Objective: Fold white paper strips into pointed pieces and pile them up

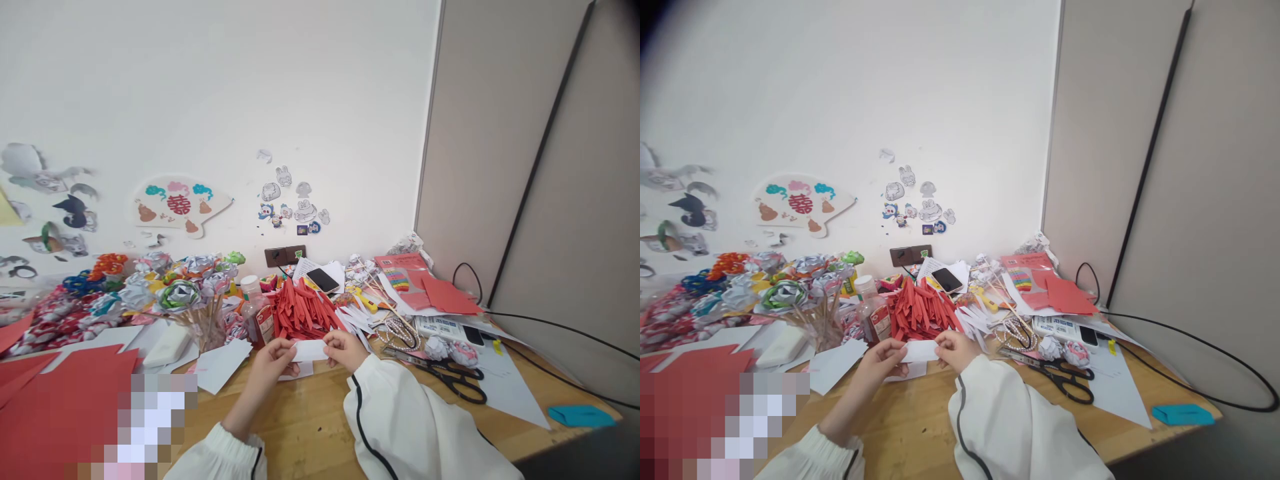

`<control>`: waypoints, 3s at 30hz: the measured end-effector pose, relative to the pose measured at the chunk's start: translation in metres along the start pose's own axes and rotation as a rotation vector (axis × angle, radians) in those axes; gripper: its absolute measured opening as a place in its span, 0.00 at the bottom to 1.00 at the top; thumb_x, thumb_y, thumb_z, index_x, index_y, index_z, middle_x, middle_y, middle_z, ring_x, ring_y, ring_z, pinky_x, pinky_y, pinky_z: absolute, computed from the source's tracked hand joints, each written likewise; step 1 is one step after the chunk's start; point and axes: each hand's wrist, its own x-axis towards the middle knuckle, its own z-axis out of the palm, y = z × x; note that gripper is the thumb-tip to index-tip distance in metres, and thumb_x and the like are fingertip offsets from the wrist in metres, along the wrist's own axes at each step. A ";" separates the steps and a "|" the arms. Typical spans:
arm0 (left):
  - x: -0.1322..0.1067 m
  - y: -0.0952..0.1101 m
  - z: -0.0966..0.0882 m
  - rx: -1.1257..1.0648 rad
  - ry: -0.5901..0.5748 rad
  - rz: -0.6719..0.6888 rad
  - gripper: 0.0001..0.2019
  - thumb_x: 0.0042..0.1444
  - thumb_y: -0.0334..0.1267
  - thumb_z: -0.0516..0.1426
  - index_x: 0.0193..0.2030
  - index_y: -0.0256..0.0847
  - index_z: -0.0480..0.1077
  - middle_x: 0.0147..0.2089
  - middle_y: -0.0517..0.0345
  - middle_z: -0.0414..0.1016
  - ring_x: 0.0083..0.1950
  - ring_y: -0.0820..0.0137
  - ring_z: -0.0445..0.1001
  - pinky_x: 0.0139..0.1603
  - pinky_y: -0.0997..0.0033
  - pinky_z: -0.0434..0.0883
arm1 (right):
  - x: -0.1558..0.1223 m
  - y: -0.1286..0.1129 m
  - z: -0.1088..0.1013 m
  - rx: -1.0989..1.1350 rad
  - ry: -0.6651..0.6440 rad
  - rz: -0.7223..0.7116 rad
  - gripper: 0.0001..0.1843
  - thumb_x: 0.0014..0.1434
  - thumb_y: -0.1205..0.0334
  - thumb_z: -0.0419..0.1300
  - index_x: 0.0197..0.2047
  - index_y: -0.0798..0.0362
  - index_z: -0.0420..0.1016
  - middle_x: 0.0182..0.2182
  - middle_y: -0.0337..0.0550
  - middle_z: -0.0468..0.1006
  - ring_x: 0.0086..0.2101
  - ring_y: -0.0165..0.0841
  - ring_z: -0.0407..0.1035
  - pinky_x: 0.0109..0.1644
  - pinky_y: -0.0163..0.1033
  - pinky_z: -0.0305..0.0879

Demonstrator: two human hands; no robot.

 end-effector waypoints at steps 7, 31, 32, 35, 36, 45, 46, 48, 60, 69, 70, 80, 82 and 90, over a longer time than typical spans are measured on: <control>-0.003 0.008 -0.002 -0.089 -0.070 0.020 0.13 0.39 0.41 0.58 0.31 0.36 0.64 0.18 0.63 0.69 0.19 0.74 0.69 0.23 0.72 0.68 | -0.004 -0.017 0.000 0.093 0.030 -0.057 0.15 0.41 0.56 0.58 0.31 0.58 0.66 0.15 0.33 0.68 0.15 0.24 0.63 0.20 0.30 0.59; -0.006 0.009 0.004 0.040 -0.060 -0.100 0.14 0.36 0.43 0.60 0.28 0.37 0.64 0.18 0.63 0.69 0.22 0.72 0.70 0.24 0.73 0.68 | -0.009 -0.013 -0.006 -0.346 0.021 -0.251 0.09 0.49 0.61 0.52 0.32 0.54 0.71 0.27 0.40 0.71 0.24 0.26 0.64 0.27 0.31 0.60; -0.006 0.009 0.004 0.060 -0.052 -0.082 0.14 0.36 0.42 0.60 0.27 0.37 0.64 0.18 0.63 0.70 0.21 0.72 0.70 0.24 0.73 0.68 | -0.010 -0.013 -0.007 -0.372 0.007 -0.243 0.10 0.49 0.61 0.53 0.33 0.54 0.70 0.27 0.40 0.72 0.24 0.27 0.64 0.27 0.31 0.60; -0.008 0.010 0.008 0.138 -0.028 -0.024 0.12 0.37 0.42 0.59 0.27 0.36 0.64 0.19 0.62 0.70 0.21 0.72 0.70 0.23 0.74 0.67 | -0.011 -0.012 -0.006 -0.436 -0.040 -0.188 0.12 0.48 0.58 0.54 0.35 0.53 0.70 0.25 0.39 0.72 0.24 0.27 0.65 0.27 0.31 0.59; -0.008 0.010 0.009 0.169 -0.022 -0.008 0.12 0.37 0.41 0.58 0.27 0.36 0.65 0.19 0.61 0.71 0.21 0.72 0.70 0.23 0.74 0.66 | -0.010 -0.012 -0.006 -0.455 -0.046 -0.170 0.12 0.47 0.58 0.54 0.35 0.52 0.71 0.24 0.39 0.73 0.24 0.28 0.65 0.27 0.32 0.59; -0.008 0.004 0.012 0.343 -0.050 0.064 0.09 0.38 0.38 0.56 0.26 0.35 0.69 0.21 0.58 0.72 0.23 0.70 0.69 0.24 0.75 0.63 | -0.007 -0.012 -0.003 -0.467 -0.075 -0.152 0.09 0.47 0.59 0.54 0.30 0.54 0.72 0.21 0.39 0.72 0.23 0.29 0.65 0.27 0.32 0.59; -0.008 0.003 0.011 0.343 -0.060 0.055 0.09 0.39 0.39 0.55 0.26 0.34 0.70 0.22 0.57 0.72 0.24 0.70 0.69 0.24 0.75 0.63 | -0.006 -0.011 -0.003 -0.469 -0.064 -0.142 0.09 0.47 0.59 0.55 0.29 0.54 0.72 0.22 0.39 0.72 0.24 0.29 0.65 0.27 0.32 0.59; -0.007 0.002 0.011 0.337 -0.080 0.026 0.11 0.40 0.40 0.55 0.27 0.33 0.70 0.23 0.56 0.73 0.24 0.70 0.69 0.24 0.75 0.63 | -0.005 -0.009 -0.004 -0.466 -0.053 -0.120 0.09 0.46 0.59 0.55 0.29 0.54 0.73 0.22 0.39 0.72 0.23 0.29 0.65 0.27 0.32 0.59; -0.009 0.004 0.014 0.350 -0.104 0.021 0.10 0.40 0.38 0.55 0.27 0.33 0.71 0.18 0.58 0.71 0.21 0.72 0.67 0.23 0.75 0.62 | 0.000 0.007 -0.010 -0.461 -0.070 -0.072 0.09 0.44 0.59 0.57 0.28 0.53 0.74 0.22 0.38 0.73 0.23 0.29 0.65 0.26 0.32 0.59; -0.006 -0.002 0.009 0.414 -0.136 0.036 0.16 0.44 0.46 0.51 0.28 0.32 0.70 0.18 0.57 0.71 0.21 0.71 0.67 0.23 0.75 0.61 | -0.007 -0.008 -0.003 -0.492 -0.055 -0.095 0.09 0.44 0.62 0.56 0.29 0.56 0.72 0.22 0.39 0.73 0.23 0.27 0.65 0.26 0.29 0.60; -0.006 -0.003 0.008 0.425 -0.136 0.047 0.16 0.44 0.46 0.51 0.28 0.32 0.70 0.18 0.58 0.71 0.21 0.71 0.67 0.23 0.74 0.61 | -0.007 -0.009 -0.003 -0.488 -0.055 -0.097 0.09 0.44 0.62 0.56 0.29 0.56 0.72 0.22 0.40 0.72 0.23 0.26 0.64 0.25 0.29 0.59; -0.011 -0.003 0.019 0.455 -0.151 0.057 0.15 0.45 0.46 0.50 0.24 0.34 0.68 0.17 0.59 0.70 0.20 0.70 0.68 0.23 0.75 0.62 | -0.008 -0.007 0.006 -0.513 -0.106 -0.186 0.10 0.45 0.58 0.56 0.27 0.56 0.72 0.21 0.38 0.71 0.22 0.25 0.62 0.25 0.28 0.57; -0.011 -0.003 0.020 0.467 -0.157 0.069 0.15 0.46 0.46 0.50 0.23 0.35 0.67 0.16 0.59 0.70 0.20 0.70 0.68 0.23 0.75 0.62 | -0.007 -0.009 0.004 -0.553 -0.100 -0.205 0.10 0.46 0.58 0.56 0.26 0.57 0.72 0.19 0.37 0.70 0.21 0.25 0.61 0.24 0.28 0.56; -0.011 0.001 0.018 0.337 -0.182 0.031 0.15 0.44 0.47 0.51 0.22 0.35 0.64 0.19 0.60 0.70 0.19 0.71 0.69 0.21 0.74 0.64 | -0.002 -0.007 -0.019 -0.653 -0.192 -0.182 0.11 0.47 0.56 0.55 0.29 0.54 0.73 0.21 0.38 0.72 0.24 0.27 0.65 0.27 0.29 0.59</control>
